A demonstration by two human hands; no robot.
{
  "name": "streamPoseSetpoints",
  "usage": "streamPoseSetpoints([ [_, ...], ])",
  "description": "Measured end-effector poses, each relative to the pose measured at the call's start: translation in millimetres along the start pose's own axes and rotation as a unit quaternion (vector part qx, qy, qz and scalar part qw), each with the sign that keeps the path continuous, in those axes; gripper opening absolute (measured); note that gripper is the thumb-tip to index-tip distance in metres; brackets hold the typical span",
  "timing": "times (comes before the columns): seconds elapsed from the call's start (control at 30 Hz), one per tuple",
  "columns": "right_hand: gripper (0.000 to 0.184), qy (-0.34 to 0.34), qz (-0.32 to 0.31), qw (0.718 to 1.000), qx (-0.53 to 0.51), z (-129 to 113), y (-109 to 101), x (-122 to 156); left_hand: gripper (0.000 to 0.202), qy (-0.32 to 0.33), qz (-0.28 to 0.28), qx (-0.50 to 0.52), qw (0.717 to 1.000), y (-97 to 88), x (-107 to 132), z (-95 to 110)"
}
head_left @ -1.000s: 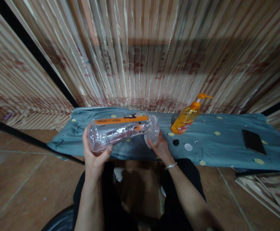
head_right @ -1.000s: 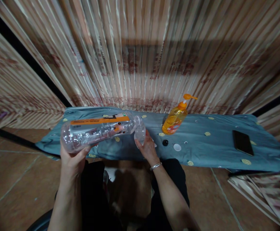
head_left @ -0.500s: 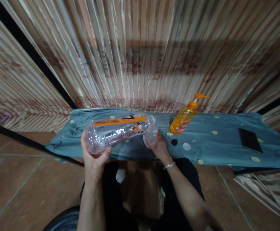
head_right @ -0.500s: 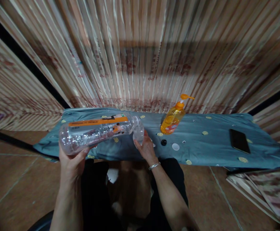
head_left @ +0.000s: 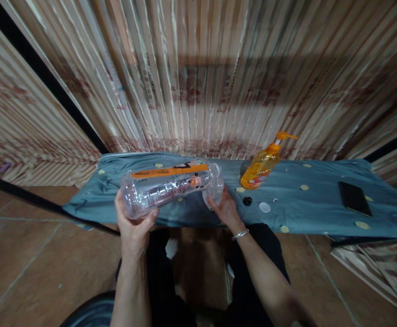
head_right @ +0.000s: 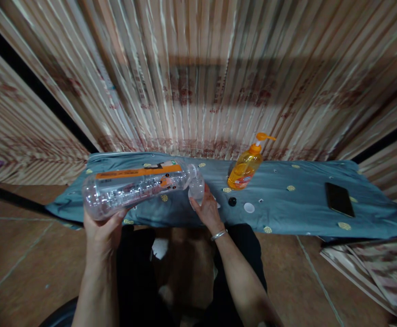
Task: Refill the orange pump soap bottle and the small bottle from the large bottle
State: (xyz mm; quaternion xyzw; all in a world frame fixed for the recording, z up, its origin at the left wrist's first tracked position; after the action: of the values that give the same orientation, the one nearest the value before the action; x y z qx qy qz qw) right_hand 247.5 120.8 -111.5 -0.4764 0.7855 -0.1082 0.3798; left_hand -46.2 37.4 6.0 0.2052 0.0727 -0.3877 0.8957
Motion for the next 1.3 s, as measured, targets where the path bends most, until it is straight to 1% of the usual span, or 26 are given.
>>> streamPoseSetpoints([
  [0.17,0.072,0.0,0.006,1.0,-0.008,0,-1,0,0.103,-0.041,0.012,0.028,0.999,4.6,0,-1],
  [0.3,0.07,-0.005,0.011,1.0,-0.013,-1,-2,0,0.1,-0.063,0.029,0.044,0.997,4.8,0,-4],
  [0.57,0.073,-0.006,0.01,1.0,-0.016,-2,-2,-1,0.096,-0.059,0.016,0.046,0.997,7.8,2,-6],
  [0.97,0.067,0.013,-0.005,1.0,-0.023,-6,-5,-2,0.086,-0.076,0.032,0.069,0.994,11.4,5,-7],
  [1.13,0.069,0.005,-0.001,1.0,-0.012,-4,-4,-1,0.083,-0.084,0.037,0.072,0.993,11.4,6,-6],
  [1.3,0.071,-0.006,0.007,1.0,-0.023,-1,-4,-1,0.084,-0.092,0.041,0.084,0.991,12.5,7,-4],
])
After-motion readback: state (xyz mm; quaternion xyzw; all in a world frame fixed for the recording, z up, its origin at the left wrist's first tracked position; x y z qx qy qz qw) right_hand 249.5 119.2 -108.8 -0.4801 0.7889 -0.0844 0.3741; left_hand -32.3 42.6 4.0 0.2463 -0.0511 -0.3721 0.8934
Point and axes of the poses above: each hand's wrist, its own x-axis away from the middle knuckle, its own y-axis out of the palm, z = x × y, the point moved 6 cm from there along -x, towards the middle knuckle, and after that the axes turned 14 degrees about z, right-handed, at the moved point
